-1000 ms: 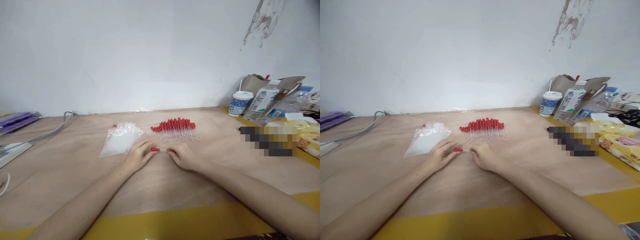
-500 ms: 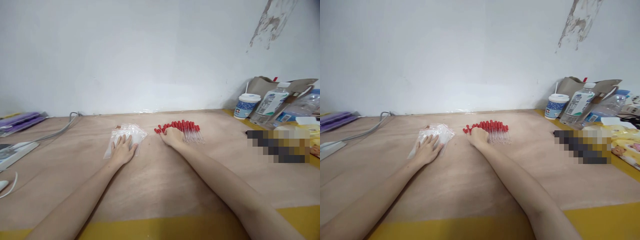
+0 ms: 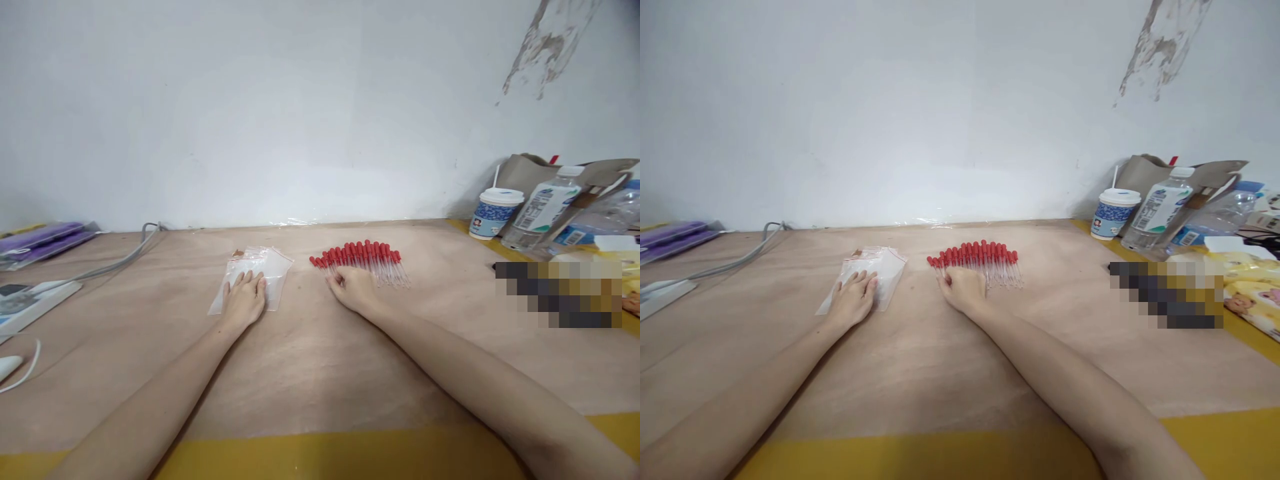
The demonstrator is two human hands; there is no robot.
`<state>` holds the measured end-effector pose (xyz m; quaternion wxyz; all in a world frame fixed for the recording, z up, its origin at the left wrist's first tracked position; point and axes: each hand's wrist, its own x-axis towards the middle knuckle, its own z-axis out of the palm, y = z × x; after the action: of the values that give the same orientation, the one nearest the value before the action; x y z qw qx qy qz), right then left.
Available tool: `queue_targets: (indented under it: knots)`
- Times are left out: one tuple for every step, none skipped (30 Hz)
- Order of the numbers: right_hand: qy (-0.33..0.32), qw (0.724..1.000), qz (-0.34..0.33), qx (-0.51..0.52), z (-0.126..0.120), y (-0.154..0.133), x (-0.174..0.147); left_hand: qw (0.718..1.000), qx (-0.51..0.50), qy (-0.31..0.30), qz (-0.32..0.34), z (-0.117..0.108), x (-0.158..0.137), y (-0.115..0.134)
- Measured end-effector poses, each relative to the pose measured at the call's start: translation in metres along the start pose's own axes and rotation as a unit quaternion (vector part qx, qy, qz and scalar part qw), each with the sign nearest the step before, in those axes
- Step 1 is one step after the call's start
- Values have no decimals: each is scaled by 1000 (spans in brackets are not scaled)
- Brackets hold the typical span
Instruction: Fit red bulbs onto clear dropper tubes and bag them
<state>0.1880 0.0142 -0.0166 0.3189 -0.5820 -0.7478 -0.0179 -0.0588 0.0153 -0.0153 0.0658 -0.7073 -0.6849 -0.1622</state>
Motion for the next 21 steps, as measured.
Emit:
queue_targets:
  knots:
    - [8,999,-42,20,-2,4,-9,1000,-6,26,17,-2,-1,2]
    - [12,995,-88,43,-5,9,-18,998,-15,49,42,-5,-3,4]
    - [13,989,-136,64,-9,14,-26,995,-27,63,74,-8,-5,8]
    - [8,980,-181,84,-14,19,-34,991,-42,66,113,-12,-9,12]
    - [-2,971,-218,101,-19,25,-42,985,-56,58,153,-15,-13,17]
    - [-19,963,-243,113,-25,30,-48,977,-67,37,197,-19,-18,23]
    - [-38,958,-256,123,-30,34,-53,967,-77,8,241,-23,-23,29]
    - [-58,955,-260,131,-35,38,-58,956,-82,-25,281,-25,-29,35]
    - [-77,953,-259,137,-39,40,-60,944,-83,-62,313,-27,-34,40]
    - [-94,951,-257,144,-42,42,-62,933,-84,-101,336,-29,-40,44]
    - [-107,949,-255,152,-45,42,-63,922,-83,-137,352,-29,-45,47]
    - [-117,947,-252,160,-47,43,-63,915,-82,-164,359,-28,-49,50]
    - [-122,946,-247,169,-47,43,-63,911,-82,-183,360,-27,-52,51]
    - [-118,948,-238,177,-47,43,-62,910,-82,-192,358,-25,-54,52]
    - [-107,951,-225,184,-47,43,-62,912,-83,-192,354,-23,-56,53]
    - [-92,955,-209,190,-46,44,-61,914,-84,-187,350,-22,-56,53]
    - [-75,959,-193,196,-45,45,-60,916,-86,-181,347,-20,-57,53]
    - [-57,962,-177,201,-44,46,-60,918,-89,-173,346,-19,-57,53]
    - [-42,964,-163,206,-43,48,-59,919,-94,-166,346,-18,-57,53]
    - [-35,965,-155,210,-43,49,-59,919,-100,-160,346,-18,-56,53]
    - [-33,965,-154,211,-43,49,-59,919,-106,-155,347,-17,-56,53]
